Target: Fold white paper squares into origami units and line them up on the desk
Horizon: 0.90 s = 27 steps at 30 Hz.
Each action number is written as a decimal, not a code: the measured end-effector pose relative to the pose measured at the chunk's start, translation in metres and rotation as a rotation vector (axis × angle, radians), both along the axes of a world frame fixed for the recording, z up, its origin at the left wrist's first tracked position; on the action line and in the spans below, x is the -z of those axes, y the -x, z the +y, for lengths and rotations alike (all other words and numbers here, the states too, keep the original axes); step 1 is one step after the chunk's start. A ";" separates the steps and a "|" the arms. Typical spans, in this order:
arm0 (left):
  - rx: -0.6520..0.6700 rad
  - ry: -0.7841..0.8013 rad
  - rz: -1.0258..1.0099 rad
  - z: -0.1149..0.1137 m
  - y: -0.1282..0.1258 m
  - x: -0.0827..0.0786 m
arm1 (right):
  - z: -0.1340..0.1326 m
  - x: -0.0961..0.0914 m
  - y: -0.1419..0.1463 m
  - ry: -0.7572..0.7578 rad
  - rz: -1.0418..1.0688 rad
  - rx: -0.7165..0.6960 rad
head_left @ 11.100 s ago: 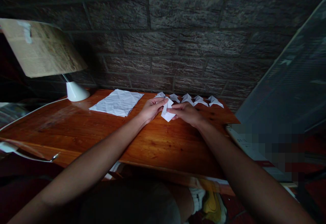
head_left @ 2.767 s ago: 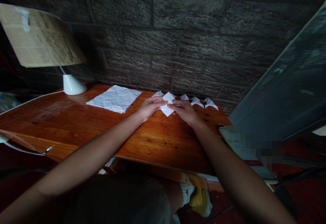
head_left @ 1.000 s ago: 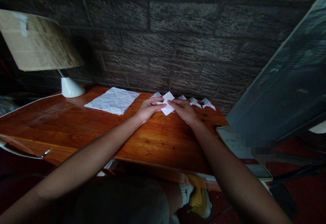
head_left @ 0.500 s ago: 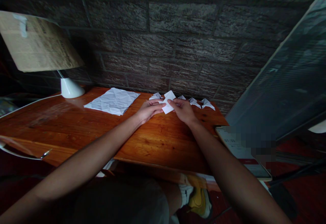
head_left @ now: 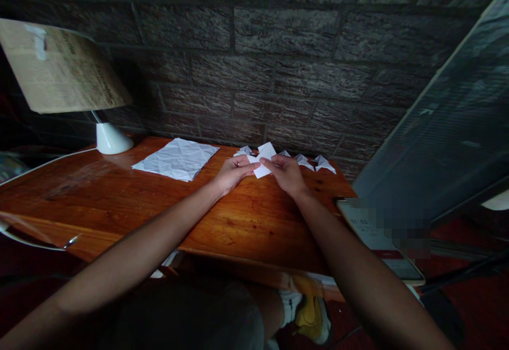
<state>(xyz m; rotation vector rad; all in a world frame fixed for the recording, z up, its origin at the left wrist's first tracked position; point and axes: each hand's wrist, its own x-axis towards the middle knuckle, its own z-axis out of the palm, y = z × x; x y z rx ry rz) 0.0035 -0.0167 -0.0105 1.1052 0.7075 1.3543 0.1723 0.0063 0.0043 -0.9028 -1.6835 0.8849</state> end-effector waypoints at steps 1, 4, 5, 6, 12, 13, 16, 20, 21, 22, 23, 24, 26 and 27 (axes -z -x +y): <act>0.020 0.011 0.009 0.000 -0.001 0.001 | 0.000 0.001 0.001 0.001 0.007 0.002; 0.016 0.040 0.038 -0.001 -0.002 0.003 | -0.001 0.003 0.004 0.022 0.020 -0.011; -0.003 0.038 0.049 -0.001 -0.001 0.003 | -0.001 0.003 0.004 0.033 0.025 -0.015; -0.019 0.027 0.064 0.000 -0.001 0.003 | -0.002 0.003 0.005 0.045 0.028 -0.019; -0.016 -0.049 0.114 0.001 0.001 0.003 | -0.003 0.001 0.003 0.107 0.036 -0.030; -0.007 -0.051 0.108 0.001 0.000 0.004 | -0.003 0.001 0.003 0.110 0.035 -0.030; 0.011 -0.057 0.093 0.002 -0.001 0.007 | -0.002 0.001 0.001 0.106 0.030 -0.021; -0.003 -0.079 0.127 0.004 0.001 0.008 | -0.002 0.001 0.002 0.112 0.025 -0.024; -0.018 -0.086 0.137 0.004 0.002 0.007 | -0.002 0.001 0.002 0.120 0.026 -0.034; -0.031 -0.091 0.145 0.004 0.002 0.006 | -0.003 0.000 0.002 0.128 0.027 -0.044; -0.041 -0.095 0.151 0.003 0.003 0.004 | -0.003 -0.001 0.003 0.136 0.030 -0.053; -0.046 -0.098 0.157 0.002 0.004 0.001 | -0.004 -0.003 0.003 0.139 0.034 -0.058; -0.037 -0.100 0.165 0.001 0.005 -0.003 | -0.006 -0.005 0.002 0.128 0.036 -0.062; -0.028 -0.099 0.167 0.000 0.005 -0.004 | -0.006 -0.006 0.002 0.119 0.037 -0.062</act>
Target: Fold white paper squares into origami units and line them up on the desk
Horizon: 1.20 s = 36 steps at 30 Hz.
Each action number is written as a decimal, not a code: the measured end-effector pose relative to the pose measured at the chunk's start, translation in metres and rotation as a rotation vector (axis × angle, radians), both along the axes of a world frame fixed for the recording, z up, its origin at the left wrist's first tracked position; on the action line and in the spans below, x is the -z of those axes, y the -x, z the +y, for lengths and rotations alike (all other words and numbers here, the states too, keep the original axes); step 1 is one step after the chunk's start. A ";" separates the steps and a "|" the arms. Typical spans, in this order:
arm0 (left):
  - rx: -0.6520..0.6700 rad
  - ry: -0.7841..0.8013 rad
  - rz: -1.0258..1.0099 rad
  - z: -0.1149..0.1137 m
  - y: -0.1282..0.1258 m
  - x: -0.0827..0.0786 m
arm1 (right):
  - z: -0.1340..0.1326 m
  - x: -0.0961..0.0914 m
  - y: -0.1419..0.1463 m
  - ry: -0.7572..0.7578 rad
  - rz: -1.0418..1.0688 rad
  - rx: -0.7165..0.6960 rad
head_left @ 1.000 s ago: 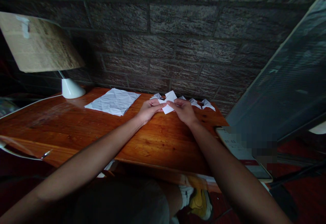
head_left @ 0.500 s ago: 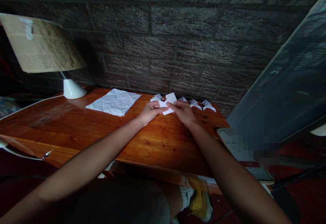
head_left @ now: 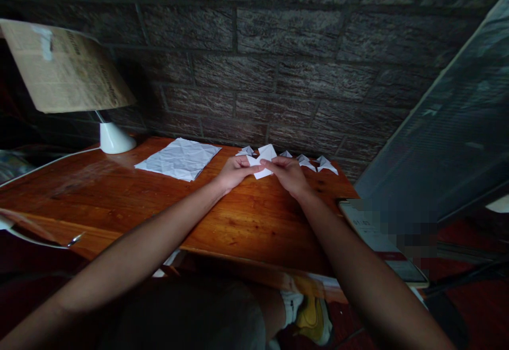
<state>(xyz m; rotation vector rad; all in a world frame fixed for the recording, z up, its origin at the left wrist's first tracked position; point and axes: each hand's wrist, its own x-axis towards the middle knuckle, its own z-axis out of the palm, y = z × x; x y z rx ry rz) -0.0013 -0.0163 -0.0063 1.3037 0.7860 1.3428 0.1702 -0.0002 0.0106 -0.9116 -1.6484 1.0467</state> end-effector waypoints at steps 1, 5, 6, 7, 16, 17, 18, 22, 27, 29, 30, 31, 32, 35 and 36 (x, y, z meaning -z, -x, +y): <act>0.011 0.001 0.001 0.000 0.000 -0.001 | 0.000 -0.001 0.000 -0.006 0.003 -0.002; 0.058 0.043 -0.055 0.000 -0.001 0.003 | 0.001 0.000 -0.002 0.005 0.008 -0.005; 0.069 0.066 -0.083 0.001 -0.001 0.004 | 0.001 0.000 -0.002 0.013 0.001 0.000; 0.078 0.093 -0.110 0.001 -0.002 0.006 | 0.002 0.001 -0.003 0.021 -0.009 0.006; 0.075 0.171 -0.135 0.001 -0.002 0.007 | 0.002 0.002 -0.001 0.037 -0.022 -0.012; 0.074 0.177 -0.139 0.001 -0.002 0.008 | 0.002 0.002 0.000 0.044 -0.016 -0.018; 0.074 0.185 -0.146 0.002 -0.001 0.008 | 0.002 0.003 0.000 0.054 -0.001 -0.023; 0.065 0.233 -0.184 0.004 0.000 0.007 | 0.003 0.002 0.001 0.094 0.121 0.022; 0.019 0.251 -0.234 0.006 0.003 0.005 | 0.004 0.002 -0.004 0.230 0.163 -0.043; -0.004 0.243 -0.245 0.006 0.004 0.005 | 0.004 0.003 -0.004 0.268 0.141 -0.079; -0.013 0.240 -0.247 0.005 0.004 0.005 | 0.004 0.003 -0.004 0.269 0.136 -0.078; -0.021 0.237 -0.248 0.005 0.003 0.005 | 0.004 0.003 -0.004 0.258 0.132 -0.072; -0.026 0.233 -0.248 0.005 0.003 0.004 | 0.004 0.003 -0.003 0.236 0.126 -0.063; -0.039 0.208 -0.233 0.005 0.002 0.004 | 0.004 0.003 -0.003 0.148 0.088 -0.046; -0.044 0.203 -0.224 0.005 0.002 0.004 | 0.004 0.003 -0.003 0.127 0.071 -0.047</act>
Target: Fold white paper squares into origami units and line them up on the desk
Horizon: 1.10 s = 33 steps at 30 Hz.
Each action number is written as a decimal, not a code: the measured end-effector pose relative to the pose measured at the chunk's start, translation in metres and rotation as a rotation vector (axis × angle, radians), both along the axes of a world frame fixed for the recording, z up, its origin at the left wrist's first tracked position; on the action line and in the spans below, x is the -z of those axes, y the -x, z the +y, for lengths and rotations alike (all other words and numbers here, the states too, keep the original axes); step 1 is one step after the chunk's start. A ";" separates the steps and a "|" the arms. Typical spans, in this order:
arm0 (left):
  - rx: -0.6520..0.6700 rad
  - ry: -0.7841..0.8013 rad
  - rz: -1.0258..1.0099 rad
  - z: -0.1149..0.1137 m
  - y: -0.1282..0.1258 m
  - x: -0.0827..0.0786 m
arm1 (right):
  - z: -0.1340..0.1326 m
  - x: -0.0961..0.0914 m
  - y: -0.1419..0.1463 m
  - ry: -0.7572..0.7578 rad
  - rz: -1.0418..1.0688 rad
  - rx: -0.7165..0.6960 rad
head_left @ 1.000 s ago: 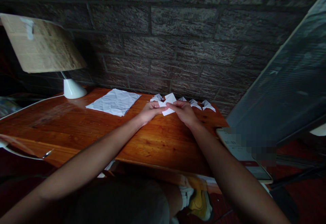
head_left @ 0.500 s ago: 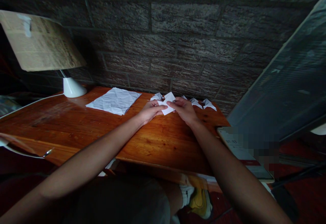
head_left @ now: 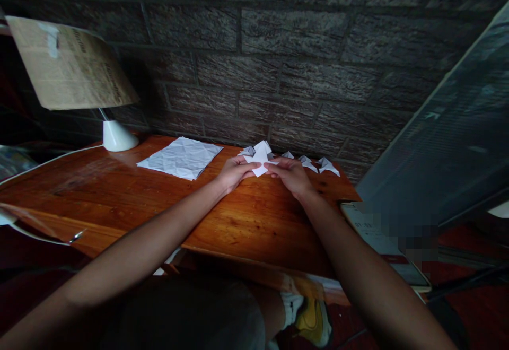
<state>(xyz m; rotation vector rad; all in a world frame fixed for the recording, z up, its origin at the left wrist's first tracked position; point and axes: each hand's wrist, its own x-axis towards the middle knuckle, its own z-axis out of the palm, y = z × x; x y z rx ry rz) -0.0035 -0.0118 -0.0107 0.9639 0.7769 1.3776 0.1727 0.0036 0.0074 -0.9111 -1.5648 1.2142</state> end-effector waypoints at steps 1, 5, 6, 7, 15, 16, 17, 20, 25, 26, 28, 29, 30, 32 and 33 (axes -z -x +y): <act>-0.006 0.000 0.010 0.000 0.000 0.000 | 0.000 0.000 0.000 -0.012 -0.014 0.001; -0.015 0.013 0.027 0.002 0.001 0.002 | 0.001 0.002 0.000 -0.049 -0.034 0.019; -0.014 0.013 0.020 0.003 0.001 0.003 | 0.001 0.002 0.000 -0.075 -0.036 0.015; -0.013 0.012 0.009 0.003 0.001 0.003 | 0.001 0.002 0.000 -0.106 -0.036 0.001; -0.021 0.075 -0.043 0.004 0.007 -0.001 | -0.001 0.005 -0.001 -0.221 -0.110 -0.193; -0.013 0.079 -0.044 0.004 0.007 -0.001 | 0.000 0.007 -0.001 -0.214 -0.107 -0.187; 0.002 0.080 -0.043 0.004 0.007 -0.001 | 0.001 0.008 -0.002 -0.206 -0.096 -0.176; 0.061 0.077 -0.029 0.004 0.007 0.001 | 0.003 0.009 -0.003 -0.207 -0.077 -0.135; 0.096 0.078 -0.027 0.006 0.009 0.002 | 0.001 0.008 -0.001 -0.222 -0.058 -0.126; 0.091 0.079 -0.031 0.007 0.010 0.001 | 0.001 0.007 -0.001 -0.221 -0.054 -0.127; 0.082 0.082 -0.038 0.007 0.011 0.000 | 0.000 0.007 -0.001 -0.221 -0.053 -0.122; 0.081 0.085 -0.041 0.006 0.011 0.000 | 0.000 0.007 -0.001 -0.224 -0.056 -0.115; 0.081 0.092 -0.045 0.006 0.011 -0.001 | 0.000 0.006 -0.001 -0.229 -0.063 -0.105; 0.075 0.110 -0.052 0.005 0.010 -0.002 | 0.001 0.005 -0.002 -0.248 -0.084 -0.078; 0.072 0.117 -0.056 0.004 0.009 -0.003 | 0.001 0.005 -0.002 -0.260 -0.093 -0.066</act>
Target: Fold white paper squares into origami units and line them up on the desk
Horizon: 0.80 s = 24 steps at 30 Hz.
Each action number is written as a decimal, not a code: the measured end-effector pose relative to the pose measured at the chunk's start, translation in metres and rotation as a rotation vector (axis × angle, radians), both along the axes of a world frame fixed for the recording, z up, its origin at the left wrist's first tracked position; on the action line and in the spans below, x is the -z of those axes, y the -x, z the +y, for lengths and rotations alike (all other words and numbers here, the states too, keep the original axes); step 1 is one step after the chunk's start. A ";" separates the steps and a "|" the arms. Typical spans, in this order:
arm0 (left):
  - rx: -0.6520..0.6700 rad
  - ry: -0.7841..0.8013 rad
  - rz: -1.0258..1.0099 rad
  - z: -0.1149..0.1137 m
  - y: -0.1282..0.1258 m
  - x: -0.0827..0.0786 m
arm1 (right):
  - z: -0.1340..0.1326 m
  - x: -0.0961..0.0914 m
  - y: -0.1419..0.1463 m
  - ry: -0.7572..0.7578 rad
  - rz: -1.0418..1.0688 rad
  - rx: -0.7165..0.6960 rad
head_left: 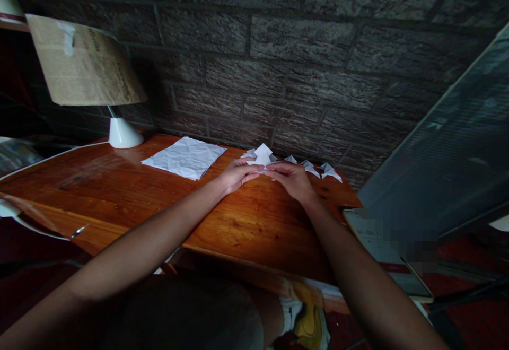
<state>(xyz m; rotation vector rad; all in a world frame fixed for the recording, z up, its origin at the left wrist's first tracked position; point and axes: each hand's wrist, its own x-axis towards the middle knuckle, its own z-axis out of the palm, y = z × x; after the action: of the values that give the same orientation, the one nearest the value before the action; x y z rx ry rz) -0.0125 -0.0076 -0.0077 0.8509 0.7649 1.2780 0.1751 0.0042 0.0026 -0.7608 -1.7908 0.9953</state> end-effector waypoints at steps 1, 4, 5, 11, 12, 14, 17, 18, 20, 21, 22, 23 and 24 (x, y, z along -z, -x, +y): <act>-0.004 0.004 -0.003 -0.001 -0.001 -0.001 | 0.000 -0.001 0.000 -0.016 -0.006 0.010; -0.004 0.008 -0.019 -0.004 -0.003 -0.004 | -0.001 -0.002 0.001 -0.086 -0.031 0.018; 0.001 0.009 -0.025 -0.004 -0.004 -0.004 | -0.002 -0.003 0.001 -0.114 -0.046 0.018; 0.047 -0.004 -0.039 -0.003 -0.001 -0.003 | -0.003 -0.005 0.000 -0.241 -0.094 0.034; 0.044 -0.006 -0.045 -0.003 -0.001 -0.002 | -0.003 -0.005 0.000 -0.245 -0.087 0.039; 0.034 -0.013 -0.060 -0.003 -0.001 -0.001 | -0.003 -0.005 0.000 -0.225 -0.061 0.050; 0.038 -0.032 -0.066 -0.004 -0.003 -0.003 | -0.002 -0.005 0.002 -0.155 0.002 0.090; 0.040 -0.038 -0.066 -0.005 -0.004 -0.003 | -0.002 -0.004 0.002 -0.135 0.021 0.105; 0.035 -0.049 -0.067 -0.006 -0.005 -0.005 | -0.002 -0.004 0.003 -0.103 0.051 0.126; 0.028 -0.058 -0.068 -0.006 -0.005 -0.005 | -0.002 -0.004 0.003 -0.091 0.062 0.132; 0.023 -0.069 -0.068 -0.006 -0.005 -0.005 | -0.002 -0.004 0.003 -0.081 0.072 0.139; 0.020 -0.085 -0.068 -0.006 -0.005 -0.005 | -0.002 -0.004 0.004 -0.072 0.081 0.145; 0.021 -0.106 -0.067 -0.006 -0.005 -0.004 | -0.002 -0.004 0.004 -0.065 0.092 0.149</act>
<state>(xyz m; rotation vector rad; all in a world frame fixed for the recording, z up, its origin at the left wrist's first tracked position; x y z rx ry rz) -0.0073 -0.0137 -0.0036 0.8945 0.6378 1.3311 0.1713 0.0020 0.0069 -0.7835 -1.6545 0.8561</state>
